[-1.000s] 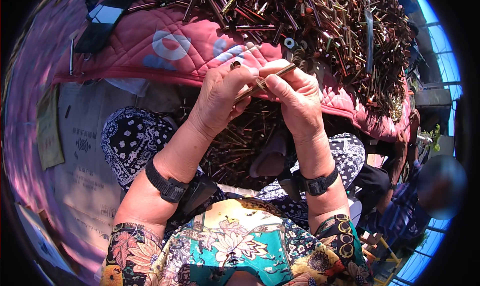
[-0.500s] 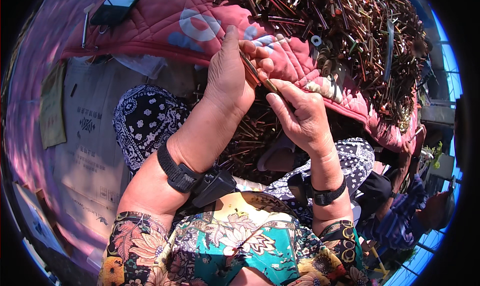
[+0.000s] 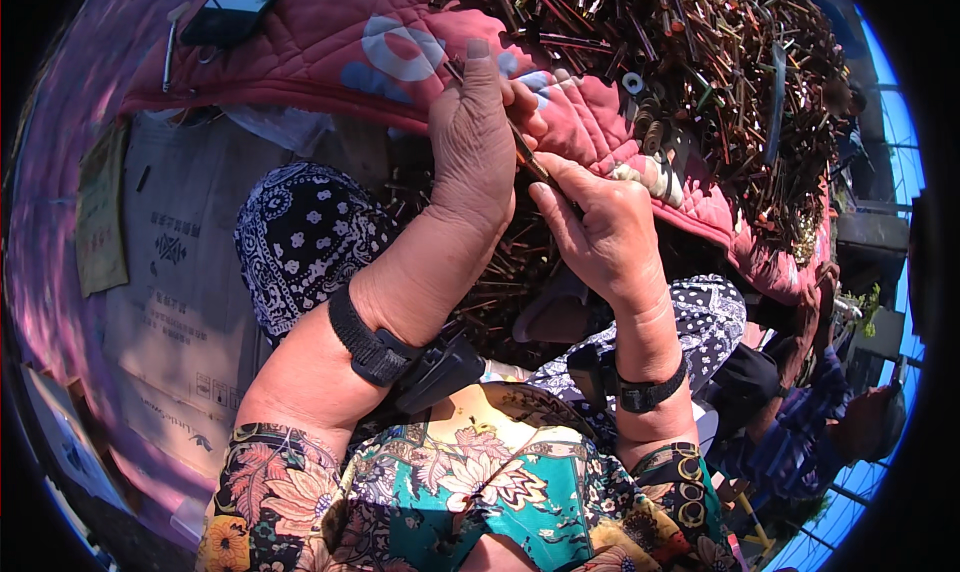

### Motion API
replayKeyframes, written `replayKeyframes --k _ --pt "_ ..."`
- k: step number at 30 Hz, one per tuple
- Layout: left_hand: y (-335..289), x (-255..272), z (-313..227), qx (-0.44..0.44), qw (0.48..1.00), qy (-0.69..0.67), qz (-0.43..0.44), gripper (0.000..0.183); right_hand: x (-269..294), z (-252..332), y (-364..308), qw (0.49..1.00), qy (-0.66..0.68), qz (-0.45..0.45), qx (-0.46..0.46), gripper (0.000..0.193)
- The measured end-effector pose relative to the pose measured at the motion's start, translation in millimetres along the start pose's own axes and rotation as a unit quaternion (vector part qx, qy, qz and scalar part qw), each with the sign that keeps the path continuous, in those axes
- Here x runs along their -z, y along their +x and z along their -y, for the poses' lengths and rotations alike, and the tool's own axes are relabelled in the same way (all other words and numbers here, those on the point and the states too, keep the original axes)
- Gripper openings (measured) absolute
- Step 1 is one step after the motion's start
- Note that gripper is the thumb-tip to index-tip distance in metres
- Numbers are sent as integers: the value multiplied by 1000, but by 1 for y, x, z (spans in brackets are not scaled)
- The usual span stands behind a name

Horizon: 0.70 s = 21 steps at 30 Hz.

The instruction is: The person is manually assembling small metal tubes with circular washers or components, sorting through a large pile on a mat.

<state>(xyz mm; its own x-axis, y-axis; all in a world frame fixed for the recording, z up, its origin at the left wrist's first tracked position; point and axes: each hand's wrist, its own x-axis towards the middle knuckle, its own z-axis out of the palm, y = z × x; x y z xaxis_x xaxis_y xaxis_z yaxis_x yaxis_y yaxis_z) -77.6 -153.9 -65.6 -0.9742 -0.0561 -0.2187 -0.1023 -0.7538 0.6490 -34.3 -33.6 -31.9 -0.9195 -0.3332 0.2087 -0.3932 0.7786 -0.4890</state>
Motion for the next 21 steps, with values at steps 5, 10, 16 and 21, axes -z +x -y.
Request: replayKeyframes --k 5,10,16,21 --pt "-3 -5 18 -35 998 44 -41 55 8 7 4 999 -12 -35 27 19" --pt "-30 -17 30 164 985 -50 -34 52 -4 11 1 938 114 -322 -64 22" --pt "-38 -23 22 227 974 4 -15 50 -22 18 16 864 254 -429 71 26" --pt "-34 -18 11 254 966 -49 -31 45 -7 -6 26 836 353 -419 -24 16"
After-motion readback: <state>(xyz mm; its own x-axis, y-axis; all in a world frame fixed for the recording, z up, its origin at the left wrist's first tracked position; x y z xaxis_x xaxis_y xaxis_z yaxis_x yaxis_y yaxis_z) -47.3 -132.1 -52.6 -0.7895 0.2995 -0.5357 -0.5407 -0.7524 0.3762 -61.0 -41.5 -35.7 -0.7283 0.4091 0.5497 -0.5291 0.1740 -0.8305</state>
